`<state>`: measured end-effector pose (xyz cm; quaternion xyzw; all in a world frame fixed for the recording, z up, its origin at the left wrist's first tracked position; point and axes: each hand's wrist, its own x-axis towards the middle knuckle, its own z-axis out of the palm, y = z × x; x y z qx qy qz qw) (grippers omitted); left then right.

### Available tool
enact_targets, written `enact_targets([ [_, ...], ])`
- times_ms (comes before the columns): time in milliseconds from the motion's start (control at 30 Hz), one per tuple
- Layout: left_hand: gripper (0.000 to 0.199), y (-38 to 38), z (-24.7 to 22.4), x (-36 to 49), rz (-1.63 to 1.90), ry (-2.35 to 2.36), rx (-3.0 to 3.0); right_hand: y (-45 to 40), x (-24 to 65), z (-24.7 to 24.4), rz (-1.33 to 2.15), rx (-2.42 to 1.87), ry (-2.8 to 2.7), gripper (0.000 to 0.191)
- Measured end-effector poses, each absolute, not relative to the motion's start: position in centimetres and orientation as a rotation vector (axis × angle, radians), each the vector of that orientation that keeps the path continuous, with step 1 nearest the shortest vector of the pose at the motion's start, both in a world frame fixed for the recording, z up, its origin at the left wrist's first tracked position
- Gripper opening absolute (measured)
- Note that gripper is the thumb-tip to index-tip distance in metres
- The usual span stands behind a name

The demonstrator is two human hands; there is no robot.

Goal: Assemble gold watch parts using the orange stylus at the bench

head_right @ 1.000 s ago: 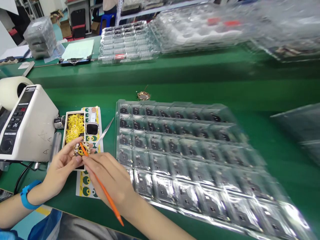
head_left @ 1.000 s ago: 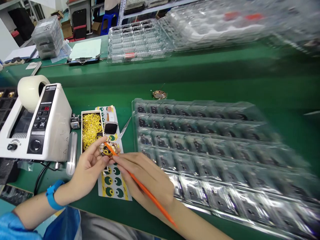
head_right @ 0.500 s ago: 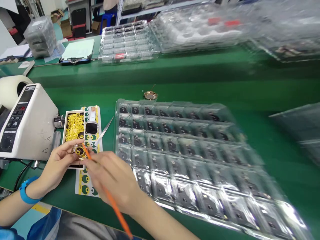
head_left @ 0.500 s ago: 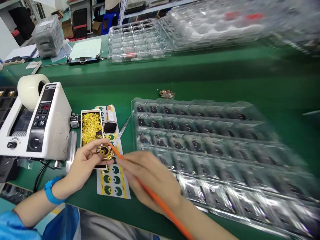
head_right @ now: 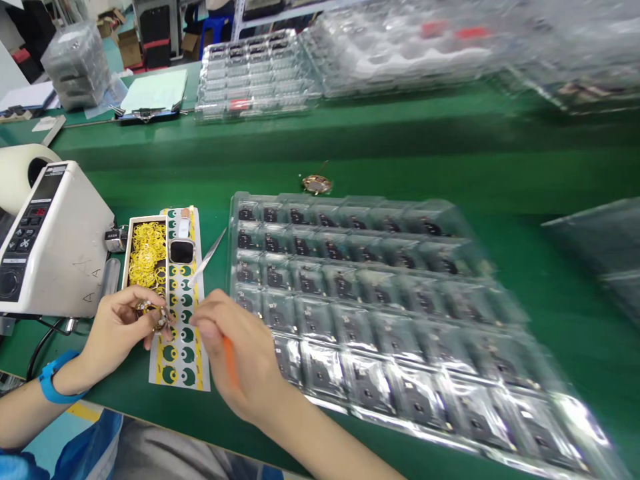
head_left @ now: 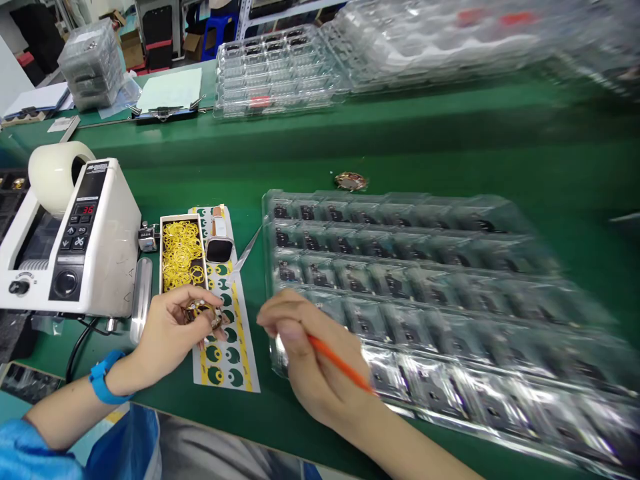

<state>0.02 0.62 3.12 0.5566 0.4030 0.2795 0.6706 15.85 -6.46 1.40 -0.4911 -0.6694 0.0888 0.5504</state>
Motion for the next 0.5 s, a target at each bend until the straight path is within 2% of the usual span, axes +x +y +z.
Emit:
enact_targets([
  [167,0.026,0.1,2.8,0.1,0.755,0.917,1.495,-6.3,14.5,0.7,-0.11,-1.302,-1.726,0.006],
  [367,0.049,-0.9,1.8,-0.2,0.764,0.808,1.78,-6.0,14.2,0.2,-0.097,-1.396,-1.636,0.007],
  [500,0.052,-1.2,1.4,-0.3,0.742,0.764,1.94,-5.9,14.1,0.2,0.023,-1.434,-1.589,0.009],
])
